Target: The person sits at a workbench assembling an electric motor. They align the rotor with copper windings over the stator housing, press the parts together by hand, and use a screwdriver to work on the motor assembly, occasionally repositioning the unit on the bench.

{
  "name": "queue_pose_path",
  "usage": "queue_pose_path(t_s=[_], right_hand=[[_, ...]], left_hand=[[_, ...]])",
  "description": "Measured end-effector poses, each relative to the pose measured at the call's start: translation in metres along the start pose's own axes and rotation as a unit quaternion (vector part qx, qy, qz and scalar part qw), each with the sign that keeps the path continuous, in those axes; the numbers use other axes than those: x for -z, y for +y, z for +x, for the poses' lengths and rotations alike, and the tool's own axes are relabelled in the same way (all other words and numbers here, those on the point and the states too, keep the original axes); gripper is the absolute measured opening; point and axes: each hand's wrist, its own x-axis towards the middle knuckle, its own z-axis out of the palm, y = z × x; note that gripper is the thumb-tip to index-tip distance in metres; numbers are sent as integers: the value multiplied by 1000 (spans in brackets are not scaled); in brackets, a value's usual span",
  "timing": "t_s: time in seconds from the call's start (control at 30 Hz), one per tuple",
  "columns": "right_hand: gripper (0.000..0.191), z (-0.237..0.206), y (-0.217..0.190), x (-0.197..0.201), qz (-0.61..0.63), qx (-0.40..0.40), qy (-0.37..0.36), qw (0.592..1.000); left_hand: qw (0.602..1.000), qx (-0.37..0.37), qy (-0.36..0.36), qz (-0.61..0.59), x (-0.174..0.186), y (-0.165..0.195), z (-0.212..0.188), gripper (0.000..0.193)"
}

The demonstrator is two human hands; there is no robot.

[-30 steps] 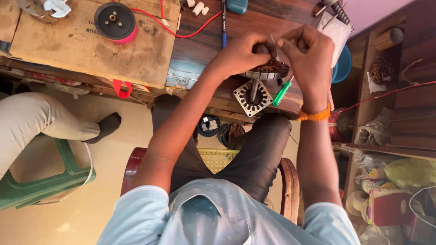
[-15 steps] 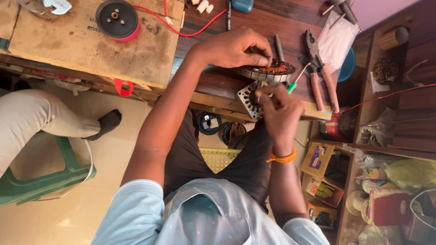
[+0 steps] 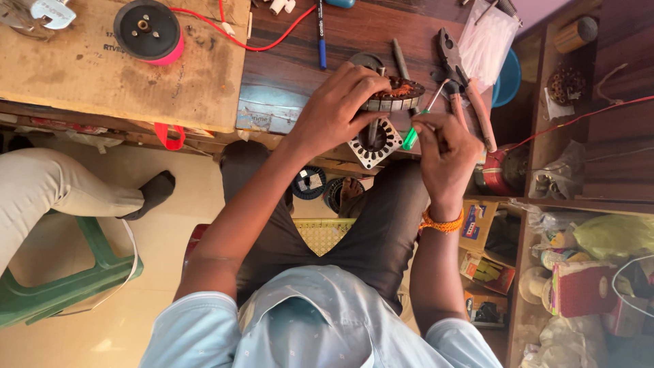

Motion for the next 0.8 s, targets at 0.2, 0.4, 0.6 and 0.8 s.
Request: queue_pose_path(t_s=[0.2,0.4,0.6,0.8], right_hand=[[9,29,-13,0,-10,95,-38,995],[8,53,-16,4,-43,117,-57,991],[8,90,-1,-7,-47,86,-100,990],[6,107,11,-16,-46,115,-81,989]], left_hand=[[1000,-19,5,16,-4,-4,-7,52],[999,-10,24,28,-10,-4,-4,54],[993,109,-31,-22,-4,9,0,50],[949,232,-115,-182,6,1,36,90]])
